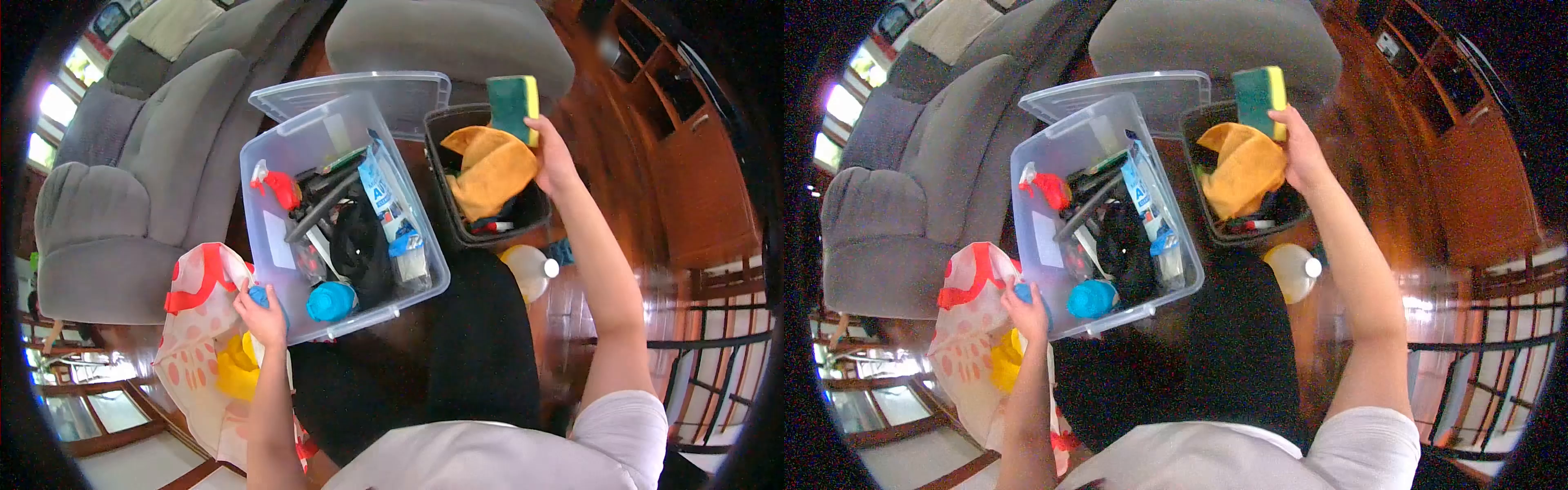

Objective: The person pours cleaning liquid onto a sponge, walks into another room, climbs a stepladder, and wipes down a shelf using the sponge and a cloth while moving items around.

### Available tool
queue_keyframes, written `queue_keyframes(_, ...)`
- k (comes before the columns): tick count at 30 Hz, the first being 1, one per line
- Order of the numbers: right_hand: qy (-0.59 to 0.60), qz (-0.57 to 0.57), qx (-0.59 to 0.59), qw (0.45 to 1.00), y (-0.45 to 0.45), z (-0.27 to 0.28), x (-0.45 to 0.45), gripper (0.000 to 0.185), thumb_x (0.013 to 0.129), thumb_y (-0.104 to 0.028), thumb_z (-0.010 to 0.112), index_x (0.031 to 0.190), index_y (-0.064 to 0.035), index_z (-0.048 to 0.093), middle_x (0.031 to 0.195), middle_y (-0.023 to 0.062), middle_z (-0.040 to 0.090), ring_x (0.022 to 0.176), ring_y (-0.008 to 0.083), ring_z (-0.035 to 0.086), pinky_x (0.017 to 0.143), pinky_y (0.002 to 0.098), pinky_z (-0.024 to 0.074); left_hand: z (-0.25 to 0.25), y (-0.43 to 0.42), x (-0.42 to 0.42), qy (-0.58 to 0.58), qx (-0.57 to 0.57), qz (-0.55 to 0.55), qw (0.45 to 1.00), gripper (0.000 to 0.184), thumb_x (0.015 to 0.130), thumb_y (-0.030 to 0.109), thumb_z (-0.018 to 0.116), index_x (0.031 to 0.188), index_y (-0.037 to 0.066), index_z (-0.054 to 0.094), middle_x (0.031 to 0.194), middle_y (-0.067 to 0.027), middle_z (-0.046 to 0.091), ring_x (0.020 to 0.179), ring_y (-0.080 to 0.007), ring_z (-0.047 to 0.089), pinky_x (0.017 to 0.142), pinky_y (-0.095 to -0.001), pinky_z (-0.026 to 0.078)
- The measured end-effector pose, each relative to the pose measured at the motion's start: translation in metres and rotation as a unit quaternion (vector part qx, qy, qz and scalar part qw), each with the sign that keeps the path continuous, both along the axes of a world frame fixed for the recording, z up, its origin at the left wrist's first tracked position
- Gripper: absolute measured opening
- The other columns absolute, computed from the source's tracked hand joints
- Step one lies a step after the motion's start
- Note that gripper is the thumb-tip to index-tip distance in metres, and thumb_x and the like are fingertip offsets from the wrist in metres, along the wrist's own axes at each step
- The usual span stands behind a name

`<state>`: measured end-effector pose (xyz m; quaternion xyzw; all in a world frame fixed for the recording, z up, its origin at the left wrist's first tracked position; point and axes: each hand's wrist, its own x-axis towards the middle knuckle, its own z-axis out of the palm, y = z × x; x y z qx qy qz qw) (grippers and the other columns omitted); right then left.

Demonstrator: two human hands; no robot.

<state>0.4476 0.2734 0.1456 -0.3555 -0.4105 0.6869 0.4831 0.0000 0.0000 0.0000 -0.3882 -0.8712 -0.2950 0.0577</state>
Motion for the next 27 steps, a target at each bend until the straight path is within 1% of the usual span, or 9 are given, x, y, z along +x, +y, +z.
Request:
queue_keyframes(2,-0.124,-0.121,0.093,0.98,-0.012,0.023,-0.024,0.03,0.083,-0.026,0.065,0.097,-0.0083,0.045,0.086,0.0036,0.05,0.082,0.0159,0.054,0.076,0.0319,0.048,0.0,0.016,0.007,0.043,0.09,0.016,0.995,0.045,0.083,0.023,0.067,0.123,0.009,0.052,0.119,-0.015,0.048,0.109,-0.032,0.053,0.091,-0.0421,0.044)
queue_keyframes(5,-0.32,-0.124,0.328,0.88,-0.068,0.029,-0.047,0.042,0.074,-0.026,0.073,0.099,-0.0053,0.047,0.105,0.0123,0.057,0.1,0.0219,0.054,0.091,0.0337,0.0412,0.074,-0.005,0.017,0.072,0.118,-0.115,0.984,0.042,0.083,0.021,0.067,0.121,0.008,0.054,0.109,-0.0148,0.052,0.106,-0.0325,0.054,0.09,-0.0402,0.044)
queue_keyframes(7,-0.435,-0.15,0.527,0.715,-0.102,0.042,-0.067,0.047,0.06,-0.015,0.074,0.1,-0.007,0.051,0.118,0.0169,0.052,0.113,0.0369,0.046,0.096,0.0462,0.0379,0.118,-0.007,0.047,0.005,0.089,-0.166,0.982,0.043,0.082,0.019,0.068,0.122,0.007,0.054,0.108,-0.0126,0.055,0.107,-0.0276,0.054,0.092,-0.0373,0.043)
queue_keyframes(8,-0.433,-0.121,0.581,0.679,-0.117,0.039,-0.083,0.047,0.057,-0.015,0.076,0.097,-0.0074,0.052,0.12,0.0159,0.052,0.112,0.0364,0.047,0.095,0.0471,0.0387,0.139,-0.006,0.062,-0.161,0.055,-0.238,0.956,0.047,0.082,0.018,0.068,0.124,0.007,0.052,0.111,-0.0113,0.055,0.108,-0.0246,0.053,0.093,-0.0365,0.042)
queue_keyframes(13,-0.35,0.027,0.64,0.683,-0.186,0.005,-0.164,0.048,0.06,-0.017,0.079,0.102,-0.0096,0.055,0.122,0.0132,0.052,0.111,0.0343,0.05,0.093,0.0452,0.0397,0.119,-0.016,0.112,-0.468,0.181,-0.268,0.823,0.058,0.084,0.023,0.069,0.132,0.003,0.042,0.118,-0.0065,0.054,0.108,-0.0164,0.052,0.095,-0.0312,0.041)
queue_keyframes(16,-0.294,0.12,0.568,0.759,-0.165,0.014,-0.145,0.052,0.07,-0.028,0.078,0.112,-0.0086,0.055,0.123,0.0142,0.053,0.111,0.0312,0.051,0.096,0.0429,0.0388,0.112,-0.022,0.107,-0.599,0.239,-0.133,0.753,0.051,0.089,0.029,0.063,0.129,0.002,0.044,0.118,-0.0081,0.055,0.107,-0.0163,0.054,0.093,-0.0307,0.043)
queue_keyframes(19,-0.46,-0.021,0.336,0.822,-0.111,-0.003,-0.098,0.047,0.077,-0.032,0.07,0.112,-0.002,0.059,0.11,0.0175,0.06,0.105,0.0333,0.056,0.093,0.0411,0.0434,0.088,-0.049,0.081,-0.621,0.276,-0.07,0.73,0.05,0.091,0.032,0.061,0.128,0.003,0.045,0.117,-0.009,0.056,0.105,-0.0176,0.056,0.09,-0.0312,0.045)
queue_keyframes(23,-0.703,0.011,0.241,0.669,-0.035,-0.107,0.002,0.062,0.084,-0.038,0.064,0.131,-0.0009,0.047,0.122,0.0241,0.055,0.117,0.0342,0.052,0.097,0.0406,0.0422,0.068,-0.081,0.041,-0.596,0.296,-0.003,0.746,0.05,0.092,0.037,0.057,0.126,0.002,0.045,0.114,-0.0088,0.056,0.101,-0.0175,0.058,0.086,-0.032,0.047)
queue_keyframes(27,-0.662,0.236,0.07,0.708,-0.024,-0.098,-0.017,0.064,0.084,-0.031,0.063,0.139,-0.0086,0.039,0.129,0.0223,0.052,0.123,0.0324,0.049,0.104,0.0358,0.0343,0.049,-0.075,0.024,-0.456,0.278,0.078,0.842,0.047,0.092,0.035,0.057,0.123,0.001,0.047,0.11,-0.0104,0.058,0.098,-0.0192,0.057,0.085,-0.0322,0.046)
